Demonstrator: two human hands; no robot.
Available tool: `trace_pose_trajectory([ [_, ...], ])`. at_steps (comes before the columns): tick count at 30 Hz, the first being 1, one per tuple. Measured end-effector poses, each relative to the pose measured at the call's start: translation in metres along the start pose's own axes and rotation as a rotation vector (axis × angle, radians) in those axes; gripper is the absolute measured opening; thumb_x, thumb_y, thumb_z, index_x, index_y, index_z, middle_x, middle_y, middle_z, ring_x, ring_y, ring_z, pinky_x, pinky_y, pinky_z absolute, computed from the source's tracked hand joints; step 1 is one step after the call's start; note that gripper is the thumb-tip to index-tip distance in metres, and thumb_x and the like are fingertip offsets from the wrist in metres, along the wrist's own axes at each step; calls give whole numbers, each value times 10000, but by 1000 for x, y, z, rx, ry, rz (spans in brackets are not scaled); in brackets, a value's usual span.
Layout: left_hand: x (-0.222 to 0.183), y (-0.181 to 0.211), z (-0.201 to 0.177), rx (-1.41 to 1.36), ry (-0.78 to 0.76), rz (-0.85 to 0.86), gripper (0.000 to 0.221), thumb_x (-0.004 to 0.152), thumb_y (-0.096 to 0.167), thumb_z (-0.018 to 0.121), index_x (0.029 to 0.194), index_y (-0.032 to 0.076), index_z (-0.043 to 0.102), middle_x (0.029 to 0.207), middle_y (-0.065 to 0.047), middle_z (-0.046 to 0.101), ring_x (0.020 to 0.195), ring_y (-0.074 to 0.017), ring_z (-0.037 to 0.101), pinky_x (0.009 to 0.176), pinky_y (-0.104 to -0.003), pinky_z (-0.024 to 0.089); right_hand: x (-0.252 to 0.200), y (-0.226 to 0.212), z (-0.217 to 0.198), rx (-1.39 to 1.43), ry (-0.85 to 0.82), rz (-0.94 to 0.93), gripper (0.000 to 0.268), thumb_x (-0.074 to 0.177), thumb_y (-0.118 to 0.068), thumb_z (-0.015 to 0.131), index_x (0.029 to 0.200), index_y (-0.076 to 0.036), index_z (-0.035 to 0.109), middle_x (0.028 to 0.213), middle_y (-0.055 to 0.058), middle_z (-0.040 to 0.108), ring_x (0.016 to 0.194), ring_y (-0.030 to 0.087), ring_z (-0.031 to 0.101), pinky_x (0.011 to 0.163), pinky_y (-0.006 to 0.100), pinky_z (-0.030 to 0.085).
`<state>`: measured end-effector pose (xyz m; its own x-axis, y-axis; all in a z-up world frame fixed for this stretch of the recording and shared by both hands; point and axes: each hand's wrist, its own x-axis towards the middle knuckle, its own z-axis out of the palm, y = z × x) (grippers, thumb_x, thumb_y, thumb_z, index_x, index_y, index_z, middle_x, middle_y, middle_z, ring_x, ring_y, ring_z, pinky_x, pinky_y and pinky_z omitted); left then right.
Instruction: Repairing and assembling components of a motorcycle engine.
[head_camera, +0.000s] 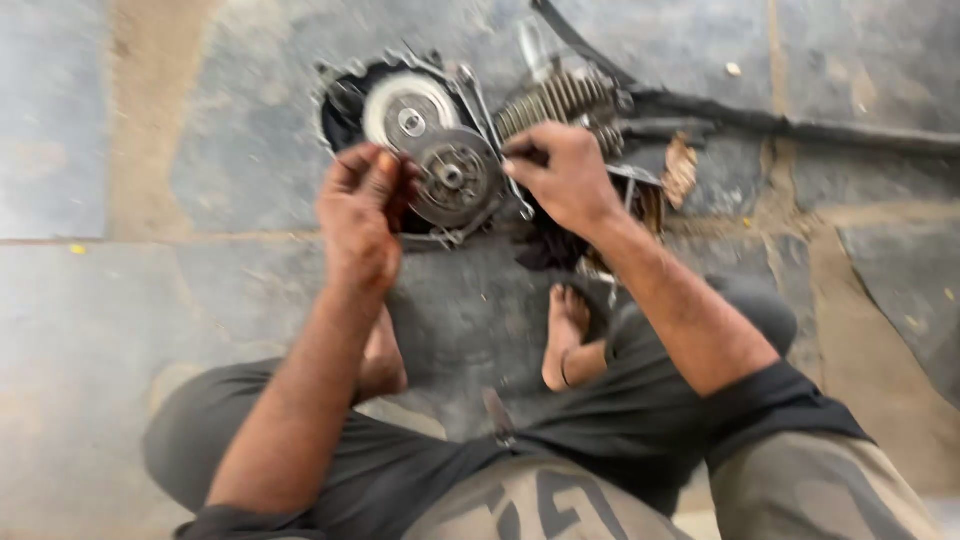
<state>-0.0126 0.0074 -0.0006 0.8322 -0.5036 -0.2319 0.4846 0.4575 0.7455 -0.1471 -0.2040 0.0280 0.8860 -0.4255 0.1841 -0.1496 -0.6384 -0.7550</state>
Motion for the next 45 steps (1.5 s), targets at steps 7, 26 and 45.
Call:
trace_pose_trajectory([
  [7,-2,2,-1,219,-22,85,135,1026,45,722,1154,13,694,995,-76,747,845,-151,733,747,-278,634,-14,21,21,-236,-49,-243,151,897,-95,865,1002,-30,780,938,111,708,839,214,703,735,364,578],
  [26,8,-22,-5,553,-24,146,129,983,51,714,1102,5,734,891,-19,734,762,-67,669,658,-221,573,-20,-22,58,-483,-91,-349,84,848,42,662,839,6,587,815,138,586,739,286,635,625,422,552],
  [45,11,-19,-5,601,-5,119,157,957,67,713,1099,10,747,925,-36,751,780,-84,690,661,-234,580,-19,-44,58,-542,-112,-460,125,753,92,668,847,12,647,871,152,615,789,272,648,688,399,575],
])
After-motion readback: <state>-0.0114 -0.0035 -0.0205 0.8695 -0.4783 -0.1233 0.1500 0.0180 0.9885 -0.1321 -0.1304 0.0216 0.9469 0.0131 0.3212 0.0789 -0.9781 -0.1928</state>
